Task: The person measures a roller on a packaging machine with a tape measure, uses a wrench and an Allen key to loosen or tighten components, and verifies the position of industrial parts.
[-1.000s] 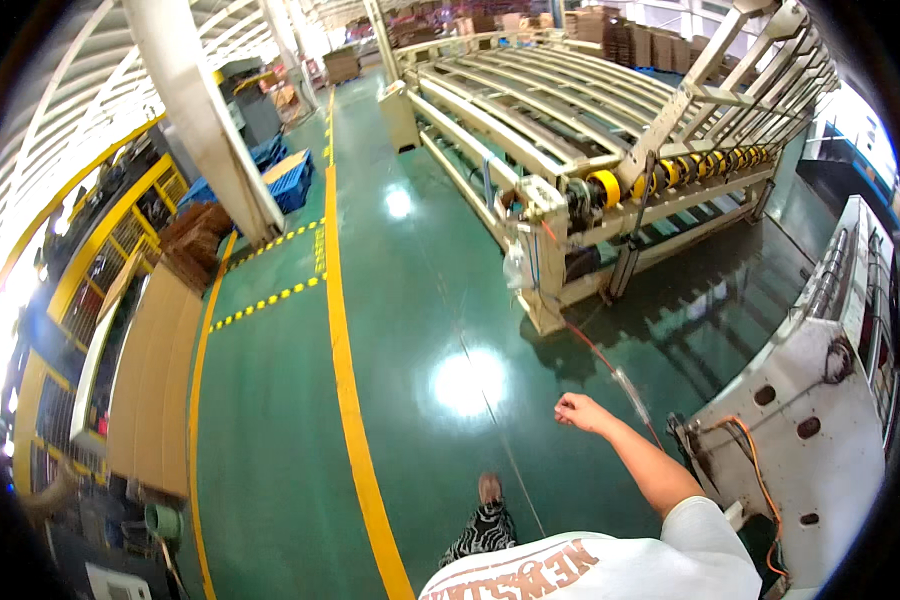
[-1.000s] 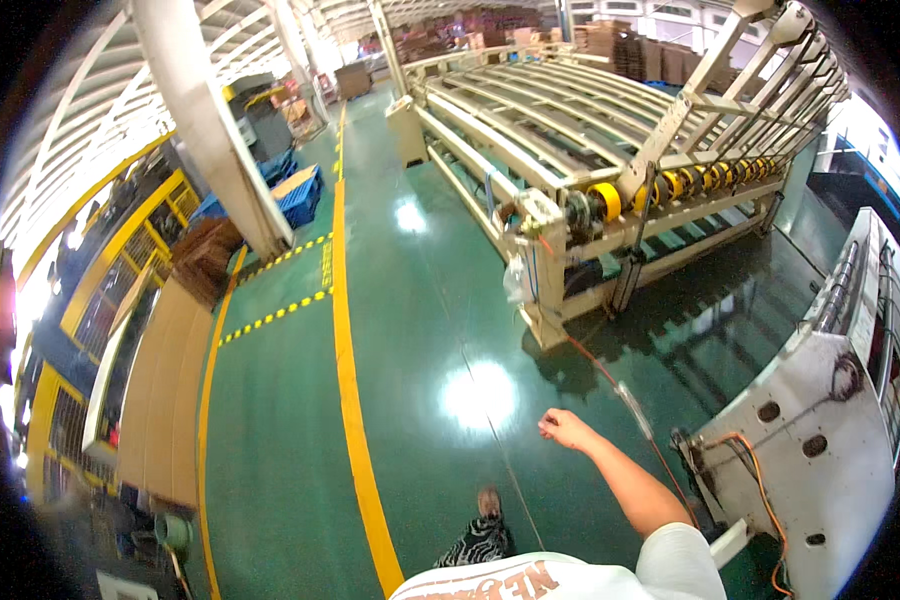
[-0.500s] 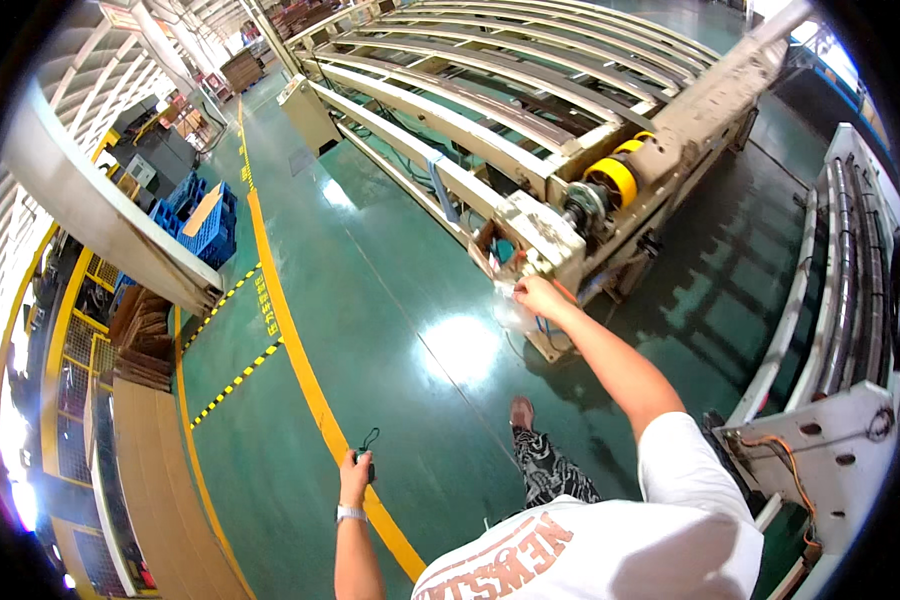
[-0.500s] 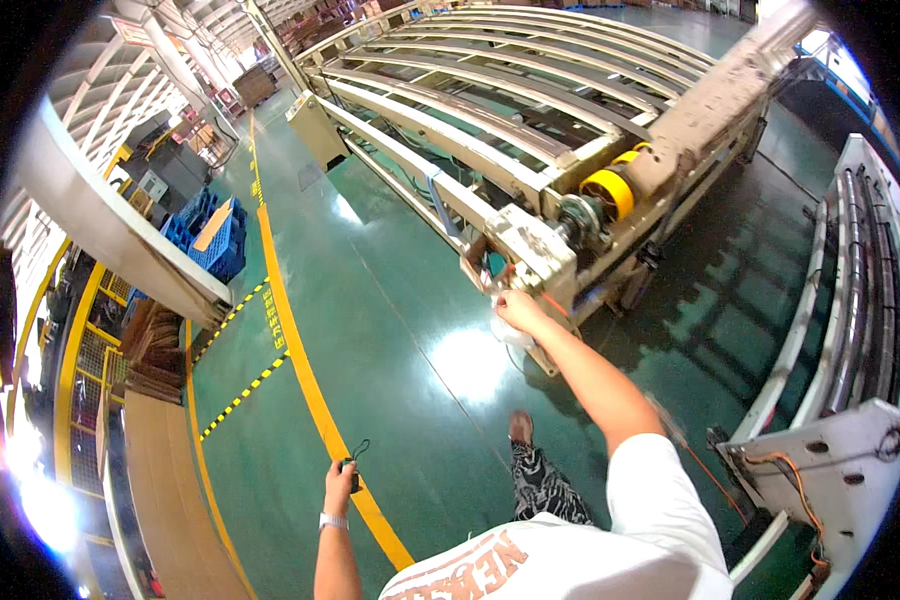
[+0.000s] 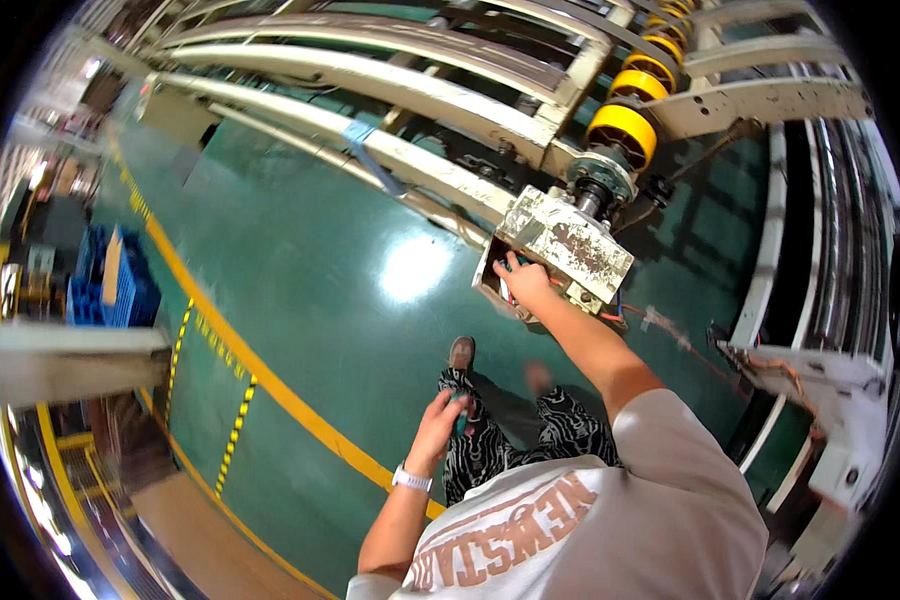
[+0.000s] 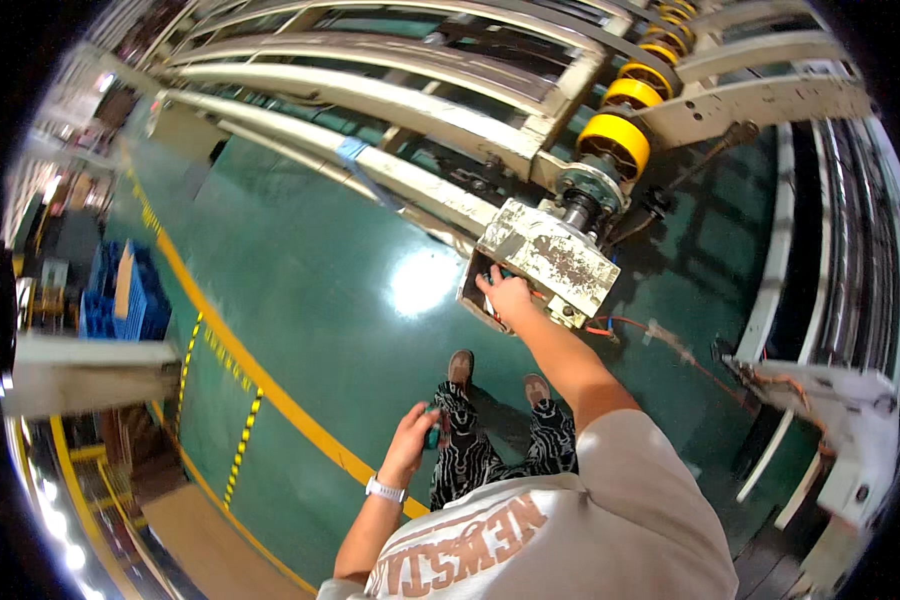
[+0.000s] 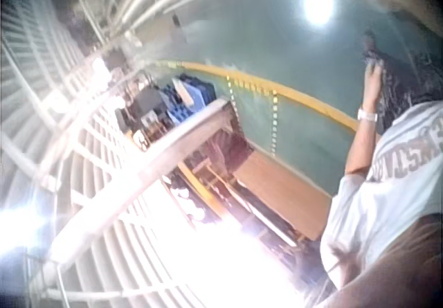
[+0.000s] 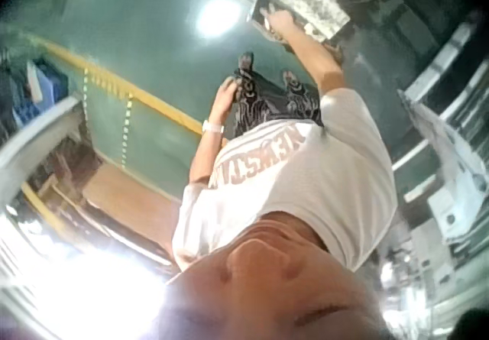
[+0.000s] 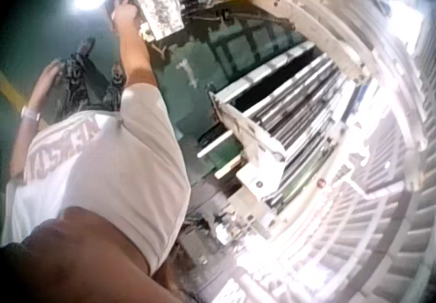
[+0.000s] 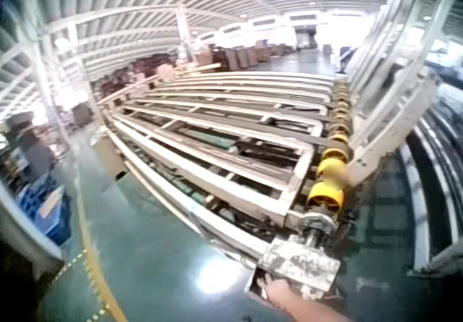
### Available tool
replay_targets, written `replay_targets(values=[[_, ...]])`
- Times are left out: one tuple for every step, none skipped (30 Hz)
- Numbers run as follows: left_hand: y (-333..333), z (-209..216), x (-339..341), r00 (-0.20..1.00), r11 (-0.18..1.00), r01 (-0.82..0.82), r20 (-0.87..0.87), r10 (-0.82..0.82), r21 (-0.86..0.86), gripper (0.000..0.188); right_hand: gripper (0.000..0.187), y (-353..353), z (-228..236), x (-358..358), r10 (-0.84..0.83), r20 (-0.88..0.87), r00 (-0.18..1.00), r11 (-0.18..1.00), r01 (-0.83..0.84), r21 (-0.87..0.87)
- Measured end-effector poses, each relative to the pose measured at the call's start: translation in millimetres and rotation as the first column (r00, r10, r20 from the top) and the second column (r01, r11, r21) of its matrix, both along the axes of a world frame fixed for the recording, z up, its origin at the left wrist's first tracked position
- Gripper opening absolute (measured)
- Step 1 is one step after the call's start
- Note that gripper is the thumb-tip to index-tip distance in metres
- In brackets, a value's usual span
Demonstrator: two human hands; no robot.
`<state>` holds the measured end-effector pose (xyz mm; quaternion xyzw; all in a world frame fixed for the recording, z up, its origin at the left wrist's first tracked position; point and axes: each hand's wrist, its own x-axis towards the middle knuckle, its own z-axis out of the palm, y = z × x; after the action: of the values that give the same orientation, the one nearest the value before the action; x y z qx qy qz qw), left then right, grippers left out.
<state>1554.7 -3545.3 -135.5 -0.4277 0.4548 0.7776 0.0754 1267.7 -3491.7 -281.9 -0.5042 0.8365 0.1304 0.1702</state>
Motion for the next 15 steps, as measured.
replay_targets(values=[[-21, -5, -21, 0.999, 0.999, 0.044, -0.032, -0.044, 0.003, 0.02, 0.066, -3, 1, -1, 0.029, 0.005, 1.0, 0.999, -0.029, 0.025], [-39, -13, -42, 0.994, 0.991, 0.087, -0.062, -0.093, -0.099, 0.021, 0.064, -3, -10, -2, 0.045, -0.002, 0.999, 0.997, -0.045, -0.059], [-61, -23, -58, 0.989, 0.974, 0.107, -0.082, -0.126, -0.201, 0.023, 0.068, -18, 17, 4, 0.047, 0.059, 0.997, 0.999, -0.047, 0.009], [-82, -35, -78, 0.968, 0.937, 0.216, -0.063, -0.242, -0.276, 0.025, 0.072, -21, 32, 4, 0.021, 0.081, 0.996, 0.999, -0.018, -0.034], [-98, -45, -98, 0.935, 0.883, 0.319, -0.036, -0.352, -0.344, 0.029, 0.076, -20, 47, 6, -0.002, 0.107, 0.994, 0.997, 0.01, -0.074], [-109, -42, -119, 0.9, 0.799, 0.383, -0.005, -0.435, -0.464, 0.031, 0.088, -24, 82, 6, -0.056, 0.181, 0.982, 0.998, 0.061, -0.024], [-113, -37, -145, 0.852, 0.688, 0.439, 0.026, -0.522, -0.578, 0.033, 0.09, -15, 92, 3, -0.125, 0.155, 0.98, 0.992, 0.12, 0.045], [-115, -40, -165, 0.803, 0.588, 0.454, 0.02, -0.596, -0.67, 0.034, 0.092, -12, 96, 6, -0.182, 0.134, 0.974, 0.98, 0.17, 0.102], [-116, -43, -182, 0.749, 0.478, 0.444, 0.022, -0.662, -0.758, 0.035, 0.094, -12, 103, 8, -0.233, 0.109, 0.966, 0.965, 0.216, 0.151], [-115, -48, -196, 0.692, 0.363, 0.415, 0.031, -0.721, -0.834, 0.036, 0.083, -9, 113, 13, -0.281, 0.053, 0.958, 0.95, 0.27, 0.158], [-113, -52, -206, 0.623, 0.259, 0.417, 0.067, -0.779, -0.871, 0.036, 0.077, -5, 116, 14, -0.318, 0.099, 0.943, 0.927, 0.287, 0.243], [-103, -56, -217, 0.545, 0.153, 0.397, 0.098, -0.833, -0.905, 0.036, 0.071, 5, 122, 14, -0.366, 0.132, 0.921, 0.894, 0.308, 0.325], [-93, -63, -226, 0.462, 0.05, 0.365, 0.134, -0.877, -0.93, 0.036, 0.066, 17, 129, 16, -0.418, 0.166, 0.893, 0.854, 0.324, 0.407], [-81, -73, -234, 0.382, -0.075, 0.303, 0.193, -0.904, -0.95, 0.037, 0.05, 33, 139, 26, -0.536, 0.147, 0.831, 0.818, 0.469, 0.332], [-68, -77, -239, 0.307, -0.11, 0.152, 0.153, -0.939, -0.982, 0.038, 0.056, 56, 152, 40, -0.612, 0.216, 0.761, 0.79, 0.575, 0.214]])
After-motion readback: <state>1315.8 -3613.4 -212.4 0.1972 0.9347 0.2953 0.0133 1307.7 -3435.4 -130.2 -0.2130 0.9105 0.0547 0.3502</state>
